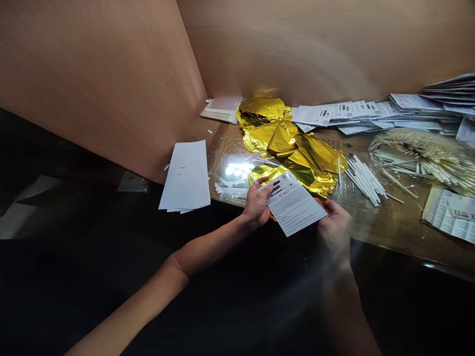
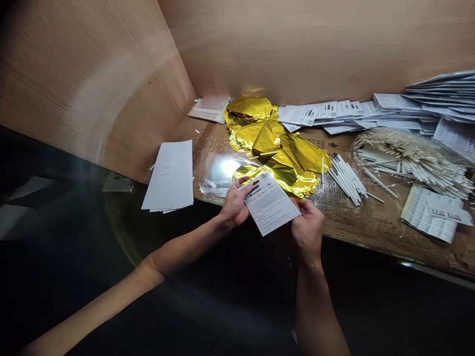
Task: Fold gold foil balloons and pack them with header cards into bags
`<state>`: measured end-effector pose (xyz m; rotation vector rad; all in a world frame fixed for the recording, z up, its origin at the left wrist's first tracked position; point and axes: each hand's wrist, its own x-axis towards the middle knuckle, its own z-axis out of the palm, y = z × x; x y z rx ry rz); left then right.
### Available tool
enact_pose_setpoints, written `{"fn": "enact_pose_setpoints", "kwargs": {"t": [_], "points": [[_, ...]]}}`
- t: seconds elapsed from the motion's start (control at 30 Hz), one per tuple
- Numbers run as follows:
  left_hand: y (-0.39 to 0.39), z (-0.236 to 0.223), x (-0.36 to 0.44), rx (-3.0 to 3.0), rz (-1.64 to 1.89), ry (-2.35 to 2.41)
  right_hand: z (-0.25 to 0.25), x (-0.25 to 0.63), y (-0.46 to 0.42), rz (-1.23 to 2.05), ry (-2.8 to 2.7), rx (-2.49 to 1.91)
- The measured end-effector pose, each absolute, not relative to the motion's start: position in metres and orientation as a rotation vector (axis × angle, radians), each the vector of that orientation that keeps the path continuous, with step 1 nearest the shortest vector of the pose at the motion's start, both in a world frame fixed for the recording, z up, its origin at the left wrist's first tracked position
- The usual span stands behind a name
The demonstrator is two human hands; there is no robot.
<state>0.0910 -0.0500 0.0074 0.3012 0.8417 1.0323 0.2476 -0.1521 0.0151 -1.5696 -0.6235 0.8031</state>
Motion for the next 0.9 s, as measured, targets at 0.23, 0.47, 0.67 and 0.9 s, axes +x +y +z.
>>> {"fn": "enact_pose_setpoints", "kwargs": {"t": [0.23, 0.47, 0.67, 0.9], "points": [[-0.035, 0.004, 0.076, 0.345, 1.055, 0.801, -0.019, 0.23, -0.173, 0.757, -0.424, -1.379], [-0.028, 0.0, 0.083, 0.315, 1.088, 0.854, -0.014, 0.246, -0.173, 1.065, -0.722, -1.588], [-0.045, 0.001, 0.087, 0.4, 1.115, 0.792, -0.018, 0.242, -0.174, 1.291, -0.73, -1.554], [-0.059, -0.002, 0.088, 0.411, 1.109, 0.788, -0.009, 0.234, -0.17, 1.443, -0.821, -1.544]]}}
